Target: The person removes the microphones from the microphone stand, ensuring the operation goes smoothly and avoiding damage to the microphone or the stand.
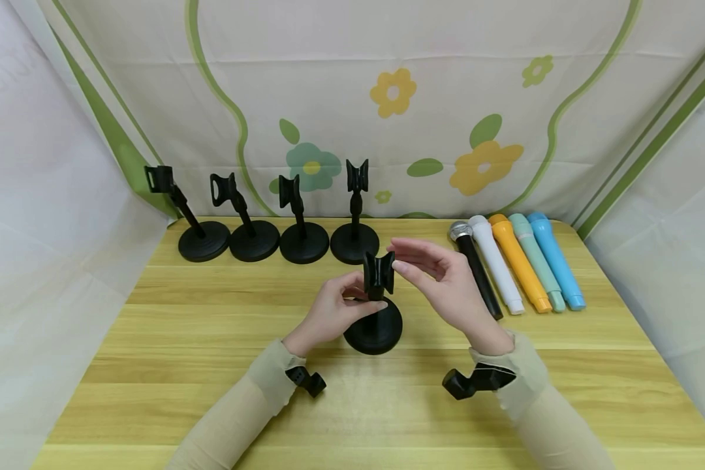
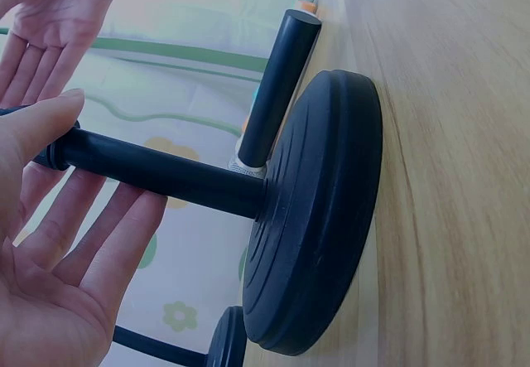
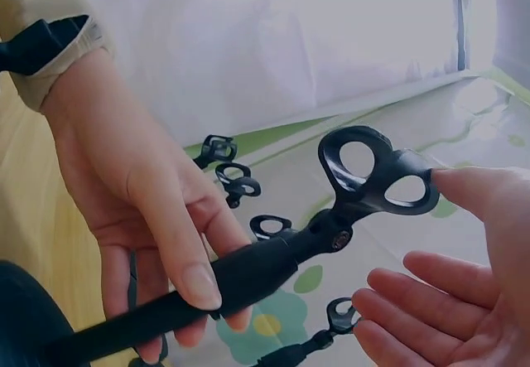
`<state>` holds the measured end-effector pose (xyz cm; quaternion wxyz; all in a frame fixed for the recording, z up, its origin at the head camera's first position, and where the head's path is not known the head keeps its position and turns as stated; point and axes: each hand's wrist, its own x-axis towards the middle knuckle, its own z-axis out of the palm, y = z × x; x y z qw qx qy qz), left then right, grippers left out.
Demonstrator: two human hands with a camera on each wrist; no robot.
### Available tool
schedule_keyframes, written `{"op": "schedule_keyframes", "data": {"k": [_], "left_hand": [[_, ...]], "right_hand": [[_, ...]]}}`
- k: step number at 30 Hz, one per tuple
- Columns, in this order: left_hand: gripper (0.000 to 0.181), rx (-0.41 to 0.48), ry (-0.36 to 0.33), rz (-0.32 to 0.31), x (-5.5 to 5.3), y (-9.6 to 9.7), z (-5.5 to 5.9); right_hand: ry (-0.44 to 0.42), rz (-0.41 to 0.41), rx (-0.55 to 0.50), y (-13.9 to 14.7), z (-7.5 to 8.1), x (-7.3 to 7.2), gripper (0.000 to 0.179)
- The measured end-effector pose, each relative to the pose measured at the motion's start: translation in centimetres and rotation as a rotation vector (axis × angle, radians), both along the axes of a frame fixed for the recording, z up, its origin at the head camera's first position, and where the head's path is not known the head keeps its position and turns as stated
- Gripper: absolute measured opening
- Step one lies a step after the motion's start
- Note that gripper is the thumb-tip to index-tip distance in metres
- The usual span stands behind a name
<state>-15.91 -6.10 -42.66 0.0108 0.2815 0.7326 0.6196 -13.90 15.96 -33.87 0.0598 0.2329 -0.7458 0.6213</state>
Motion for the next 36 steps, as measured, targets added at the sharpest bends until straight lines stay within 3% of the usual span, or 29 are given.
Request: {"op": "schedule_keyframes", "data": {"k": [6,14,36], "left_hand": [[0.017,0.008,-0.005,-0.009,0.0,0.0,0.0],[0.017,0.012,-0.017,-0.014,0.0,0.0,0.1],[0.017,0.022,-0.021,-0.020,0.0,0.0,0.1]], "right_hand": [[-0.018,0.066,-0.055,-0.7,0.0,0.0,0.034],[-0.070,0.062,-0.029,-1.3,0.0,0.2,0.026],[-0.019,0.082,-0.026,-1.5,-0.3,-0.2,0.022]]}}
